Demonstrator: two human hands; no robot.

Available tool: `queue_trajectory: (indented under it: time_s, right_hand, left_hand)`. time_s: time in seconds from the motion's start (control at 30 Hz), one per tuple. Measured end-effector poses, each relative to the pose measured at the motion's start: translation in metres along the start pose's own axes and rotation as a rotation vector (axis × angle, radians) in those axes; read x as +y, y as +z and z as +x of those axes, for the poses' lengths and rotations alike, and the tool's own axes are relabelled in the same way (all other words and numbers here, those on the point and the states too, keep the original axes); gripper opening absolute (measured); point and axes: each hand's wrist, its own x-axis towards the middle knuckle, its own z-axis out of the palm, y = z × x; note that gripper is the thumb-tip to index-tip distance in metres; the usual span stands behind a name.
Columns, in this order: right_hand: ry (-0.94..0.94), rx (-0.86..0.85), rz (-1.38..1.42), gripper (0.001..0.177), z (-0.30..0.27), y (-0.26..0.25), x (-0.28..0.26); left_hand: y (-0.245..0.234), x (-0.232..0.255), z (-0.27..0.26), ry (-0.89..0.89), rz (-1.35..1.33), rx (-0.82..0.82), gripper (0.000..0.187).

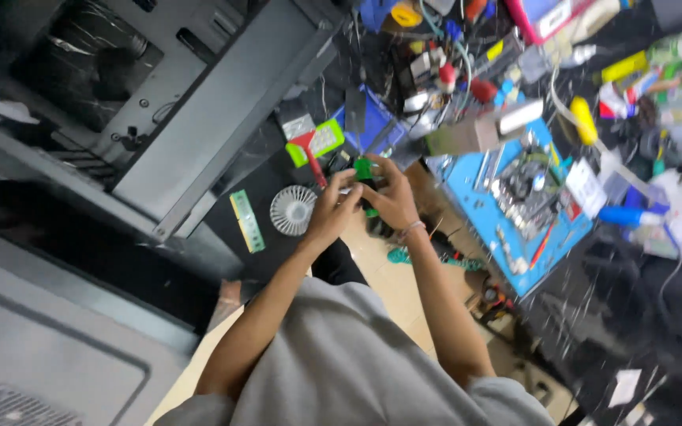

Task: A person is seen securing screws on a computer case, connecting cables to the back of the PC, and using a brush to clean components.

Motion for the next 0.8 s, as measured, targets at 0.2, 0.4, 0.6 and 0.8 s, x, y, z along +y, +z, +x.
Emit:
queue_trajectory:
  time_s: [0.2,0.4,0.6,0.8]
  right_hand:
    - [-0.162,-0.114,-0.156,0.056,0.110,0.018,0.031]
    - [-0.238,-0.194,-0.277,0.069,0.177,0.037,0.063]
    - [-0.376,-0.153,-0.374,0.070,0.182,0.036,0.073]
    - [-0.434,-0.184,-0.456,0.046,0.154,0.015,0.035]
  left_hand:
    - [0.005,0.002,0.071,0.111,0.112,0.324,0.058]
    - [0.020,0.008,0.101,0.072,-0.010,0.518,0.059]
    - [0.034,0.028,0.116,0.032,0.111,0.621,0.055]
    - [0.033,0.012,0.116,0.138,0.037,0.636,0.043]
